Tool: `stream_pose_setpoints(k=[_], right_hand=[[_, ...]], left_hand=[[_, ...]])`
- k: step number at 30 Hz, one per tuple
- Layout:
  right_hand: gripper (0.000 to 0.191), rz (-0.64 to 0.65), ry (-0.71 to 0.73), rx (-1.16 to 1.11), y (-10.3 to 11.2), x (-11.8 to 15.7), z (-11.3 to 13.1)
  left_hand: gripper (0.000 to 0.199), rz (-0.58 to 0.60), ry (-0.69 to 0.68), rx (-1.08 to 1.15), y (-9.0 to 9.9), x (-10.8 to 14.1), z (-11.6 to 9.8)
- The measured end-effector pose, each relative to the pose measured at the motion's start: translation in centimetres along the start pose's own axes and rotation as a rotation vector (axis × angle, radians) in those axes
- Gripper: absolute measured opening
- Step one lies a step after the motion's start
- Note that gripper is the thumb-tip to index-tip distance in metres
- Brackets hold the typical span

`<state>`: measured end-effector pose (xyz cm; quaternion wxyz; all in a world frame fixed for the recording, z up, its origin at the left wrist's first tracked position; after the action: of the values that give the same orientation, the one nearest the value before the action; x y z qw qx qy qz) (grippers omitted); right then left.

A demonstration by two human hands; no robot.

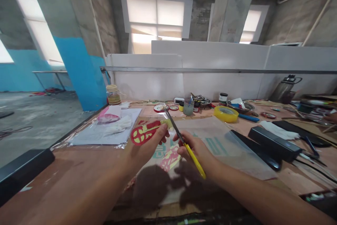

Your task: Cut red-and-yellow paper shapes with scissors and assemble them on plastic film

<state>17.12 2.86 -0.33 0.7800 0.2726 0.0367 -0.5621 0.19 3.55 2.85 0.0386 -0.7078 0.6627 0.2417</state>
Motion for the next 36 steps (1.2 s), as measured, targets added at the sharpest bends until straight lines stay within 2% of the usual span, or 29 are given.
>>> stream_pose_setpoints(k=[3,8,13,17,19,24,30,36], right_hand=[[0.06,0.071,0.006,-0.014,-0.6,0.3,0.0],[0.067,0.118,0.044,-0.036,-1.0,1.1,1.0],[0.067,0.14,0.049,-0.08,-0.8,1.1,1.1],[0.065,0.189,0.054,-0.092,-1.0,1.0,1.2],[0.069,0.173,0.048,-0.095,-0.8,1.1,1.4],[0.071,0.175,0.022,-0.08,-0.9,1.1,1.4],[0.066,0.211,0.03,-0.057,-1.0,1.0,0.7],[0.07,0.233,0.023,-0.042,-0.9,1.4,1.7]], left_hand=[[0.047,-0.01,-0.001,-0.05,0.3,0.0,-0.5],[0.034,-0.035,-0.17,-0.152,0.3,0.6,-1.6],[0.035,0.005,-0.174,-0.17,0.1,0.6,-1.2],[0.037,-0.026,-0.198,-0.276,0.8,0.4,-1.9],[0.041,-0.006,-0.197,-0.294,0.8,0.2,-2.2],[0.045,0.013,-0.172,-0.209,0.9,-0.2,-2.4],[0.035,-0.012,-0.172,-0.162,0.9,0.1,-2.9],[0.03,-0.008,-0.186,-0.042,0.8,0.0,-2.8]])
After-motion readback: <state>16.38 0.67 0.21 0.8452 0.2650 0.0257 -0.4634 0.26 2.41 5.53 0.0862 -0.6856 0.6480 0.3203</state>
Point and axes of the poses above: each hand's wrist, its own x-axis away from the middle knuckle, its own y-axis out of the back of the hand, z = x × y, the point moved 7 cm from there along -x, towards the middle knuckle, and after that the axes turned 1 degree about -y, right-handed, at the moved point
